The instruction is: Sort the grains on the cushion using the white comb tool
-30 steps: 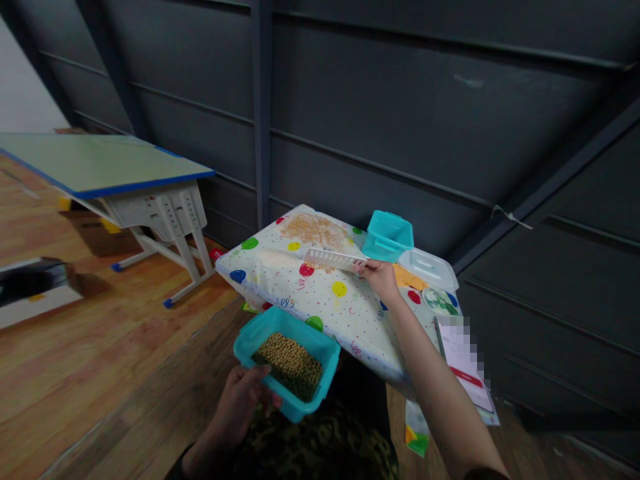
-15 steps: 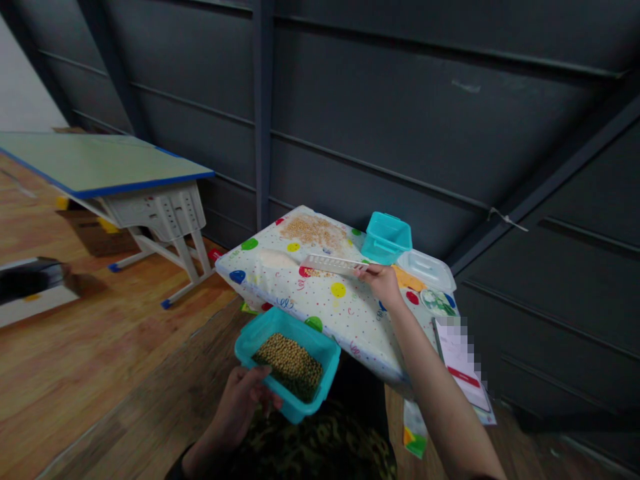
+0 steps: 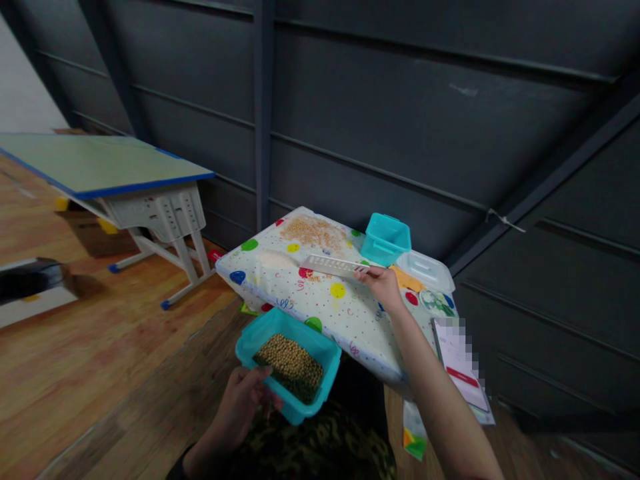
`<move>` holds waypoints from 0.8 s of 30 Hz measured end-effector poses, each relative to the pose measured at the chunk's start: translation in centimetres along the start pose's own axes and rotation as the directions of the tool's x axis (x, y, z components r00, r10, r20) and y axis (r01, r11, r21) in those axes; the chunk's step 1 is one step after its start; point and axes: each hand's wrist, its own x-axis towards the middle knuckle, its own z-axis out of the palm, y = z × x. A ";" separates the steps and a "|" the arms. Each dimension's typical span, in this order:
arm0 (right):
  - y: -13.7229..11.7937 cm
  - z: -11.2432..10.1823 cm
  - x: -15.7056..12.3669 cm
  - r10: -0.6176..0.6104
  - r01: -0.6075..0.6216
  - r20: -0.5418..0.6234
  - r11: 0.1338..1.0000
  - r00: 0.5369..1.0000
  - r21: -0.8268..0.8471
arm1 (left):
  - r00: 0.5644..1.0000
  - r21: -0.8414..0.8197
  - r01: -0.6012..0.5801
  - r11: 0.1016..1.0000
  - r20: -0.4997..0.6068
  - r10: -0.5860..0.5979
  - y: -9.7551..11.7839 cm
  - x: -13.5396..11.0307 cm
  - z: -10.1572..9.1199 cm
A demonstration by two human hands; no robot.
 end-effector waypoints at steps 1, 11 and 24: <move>-0.1 0.0 -0.1 0.001 -0.001 0.001 1.000 1.000 0.000 | 1.000 0.000 -0.002 1.000 0.005 0.002 -0.2 0.1 -0.1; -1.0 0.0 -1.0 -0.003 0.003 0.013 1.000 1.000 0.010 | 1.000 0.024 0.002 1.000 0.024 -0.002 0.2 -0.2 0.0; -1.3 0.1 -2.7 0.032 -0.028 -0.086 0.999 0.996 0.045 | 1.000 0.004 0.016 1.000 0.007 -0.016 0.7 -0.6 0.5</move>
